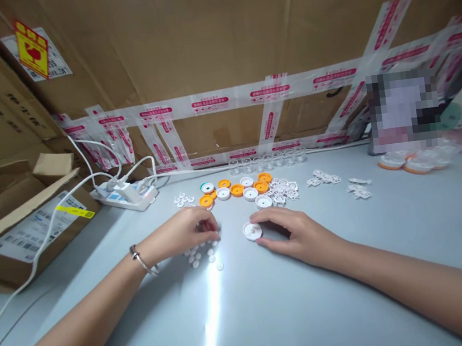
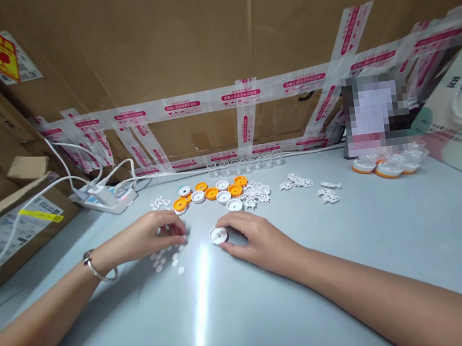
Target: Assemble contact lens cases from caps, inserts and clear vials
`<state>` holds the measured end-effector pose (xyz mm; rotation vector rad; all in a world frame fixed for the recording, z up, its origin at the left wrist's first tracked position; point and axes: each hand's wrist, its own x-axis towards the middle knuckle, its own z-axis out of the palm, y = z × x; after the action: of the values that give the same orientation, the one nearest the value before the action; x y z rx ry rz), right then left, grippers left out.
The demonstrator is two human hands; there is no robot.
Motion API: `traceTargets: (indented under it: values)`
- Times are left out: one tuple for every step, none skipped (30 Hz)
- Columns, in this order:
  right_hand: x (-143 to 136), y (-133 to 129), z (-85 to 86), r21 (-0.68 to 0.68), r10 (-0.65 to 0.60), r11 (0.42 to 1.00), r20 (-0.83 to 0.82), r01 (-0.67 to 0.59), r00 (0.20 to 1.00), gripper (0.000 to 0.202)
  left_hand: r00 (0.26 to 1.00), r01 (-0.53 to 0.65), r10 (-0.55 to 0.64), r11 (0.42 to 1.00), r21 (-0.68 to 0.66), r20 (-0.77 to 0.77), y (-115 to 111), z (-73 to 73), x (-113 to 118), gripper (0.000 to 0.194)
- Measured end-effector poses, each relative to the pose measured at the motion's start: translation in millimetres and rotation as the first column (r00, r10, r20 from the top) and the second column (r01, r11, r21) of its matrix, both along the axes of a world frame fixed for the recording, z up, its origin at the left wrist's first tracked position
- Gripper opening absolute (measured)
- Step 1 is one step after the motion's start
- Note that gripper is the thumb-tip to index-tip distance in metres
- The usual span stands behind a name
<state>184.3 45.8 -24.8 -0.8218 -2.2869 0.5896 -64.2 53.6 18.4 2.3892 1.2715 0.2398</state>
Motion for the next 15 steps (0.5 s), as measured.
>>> traceTargets:
  values:
    - [0, 0, 0.6, 0.004, -0.004, 1.0, -0.004, 0.004, 1.0, 0.024, 1.0, -0.026, 0.026, 1.0, -0.002, -0.006, -1, -1.3, 2, 0.012]
    - [0, 0, 1.2, 0.006, -0.009, 1.0, -0.006, 0.009, 1.0, 0.024, 0.999, -0.047, 0.047, 0.999, -0.004, -0.013, -2, -2.1, 3, 0.011]
    - [0, -1, 1.8, 0.007, -0.015, 1.0, -0.007, 0.015, 1.0, 0.023, 0.998, -0.059, 0.059, 0.998, -0.004, -0.02, -3, -2.4, 5, 0.011]
    - [-1, -1, 2.2, 0.008, -0.021, 1.0, -0.009, 0.021, 1.0, 0.022, 0.997, -0.067, 0.067, 0.998, 0.005, -0.028, -5, -2.3, 5, 0.01]
    - [-1, -1, 2.6, 0.01, -0.029, 1.0, -0.013, 0.03, 0.999, 0.021, 0.997, -0.067, 0.068, 0.997, 0.023, -0.041, -6, -2.0, 6, 0.01]
    - [-1, -2, 3.0, 0.013, -0.04, 0.999, -0.021, 0.04, 0.999, 0.021, 0.996, -0.063, 0.066, 0.997, 0.05, -0.06, -8, -1.7, 6, 0.009]
    - [-1, -2, 3.3, 0.016, -0.053, 0.998, -0.031, 0.054, 0.998, 0.02, 0.994, -0.055, 0.062, 0.995, 0.082, -0.086, -9, -1.5, 7, 0.009]
    - [-1, -3, 3.6, 0.021, -0.068, 0.997, -0.046, 0.069, 0.997, 0.02, 0.992, -0.044, 0.057, 0.992, 0.117, -0.115, -11, -1.7, 7, 0.01]
    - [-1, -4, 4.1, 0.026, -0.084, 0.996, -0.063, 0.085, 0.995, 0.02, 0.989, -0.035, 0.056, 0.988, 0.153, -0.14, -13, -2.2, 8, 0.011]
    - [0, -4, 4.8, 0.032, -0.1, 0.994, -0.082, 0.103, 0.992, 0.02, 0.986, -0.03, 0.06, 0.982, 0.185, -0.156, -14, -3.0, 9, 0.013]
    - [0, -5, 5.8, 0.038, -0.117, 0.992, -0.103, 0.121, 0.988, 0.019, 0.985, -0.03, 0.065, 0.977, 0.212, -0.161, -16, -3.8, 11, 0.015]
    - [1, -7, 7.1, 0.045, -0.131, 0.989, -0.125, 0.138, 0.983, 0.019, 0.985, -0.035, 0.073, 0.972, 0.233, -0.156, -18, -4.4, 13, 0.017]
    - [1, -8, 8.6, 0.053, -0.144, 0.987, -0.148, 0.153, 0.978, 0.019, 0.985, -0.039, 0.079, 0.968, 0.25, -0.151, -21, -4.6, 15, 0.018]
    - [1, -10, 10.4, 0.065, -0.152, 0.984, -0.173, 0.165, 0.973, 0.018, 0.988, -0.044, 0.08, 0.966, 0.256, -0.131, -24, -4.2, 18, 0.019]
    - [1, -12, 12.2, 0.077, -0.152, 0.983, -0.193, 0.169, 0.969, 0.016, 0.994, -0.047, 0.071, 0.968, 0.247, -0.087, -28, -3.0, 21, 0.018]
